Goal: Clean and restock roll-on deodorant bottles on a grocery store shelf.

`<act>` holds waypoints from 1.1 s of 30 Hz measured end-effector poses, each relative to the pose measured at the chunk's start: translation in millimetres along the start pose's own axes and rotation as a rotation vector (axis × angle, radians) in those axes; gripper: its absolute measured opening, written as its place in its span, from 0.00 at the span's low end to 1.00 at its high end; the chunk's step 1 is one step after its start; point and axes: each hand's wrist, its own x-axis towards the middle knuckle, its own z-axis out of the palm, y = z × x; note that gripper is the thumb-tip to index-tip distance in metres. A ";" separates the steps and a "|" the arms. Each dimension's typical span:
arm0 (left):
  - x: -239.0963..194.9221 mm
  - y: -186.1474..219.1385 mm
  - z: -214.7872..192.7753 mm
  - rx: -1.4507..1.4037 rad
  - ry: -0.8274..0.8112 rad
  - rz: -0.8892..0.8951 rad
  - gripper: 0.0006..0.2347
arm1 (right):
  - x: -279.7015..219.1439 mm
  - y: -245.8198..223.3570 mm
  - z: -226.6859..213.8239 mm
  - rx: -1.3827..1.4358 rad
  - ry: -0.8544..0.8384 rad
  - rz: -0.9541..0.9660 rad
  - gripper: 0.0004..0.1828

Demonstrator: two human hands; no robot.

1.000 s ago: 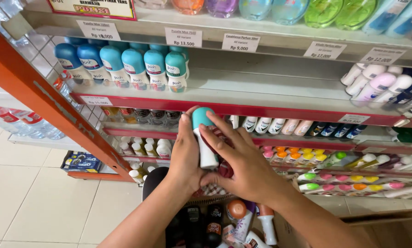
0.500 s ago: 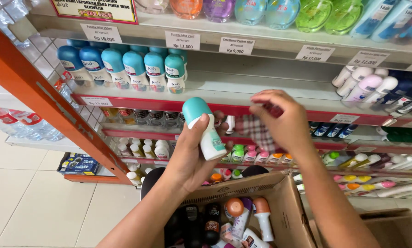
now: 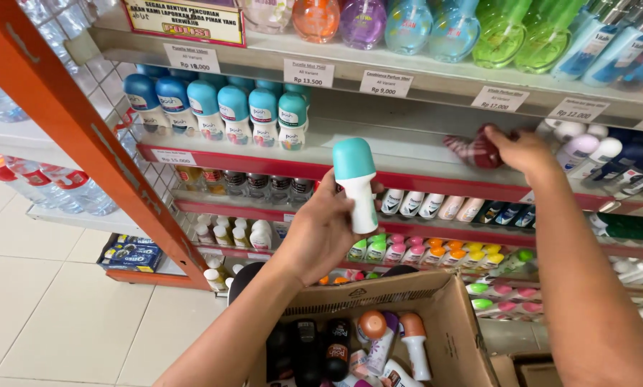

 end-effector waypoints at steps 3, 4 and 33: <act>5.5 -2.9 10.5 0.299 0.240 0.009 0.28 | -62.3 -78.2 -11.1 -0.511 -0.078 -0.003 0.38; 7.7 -1.7 11.2 0.299 0.239 0.013 0.28 | -84.6 -95.4 -12.2 -0.510 -0.076 -0.006 0.38; 73.6 13.1 -83.3 1.682 0.407 0.637 0.24 | -113.0 -235.3 137.8 0.078 -0.153 -0.556 0.27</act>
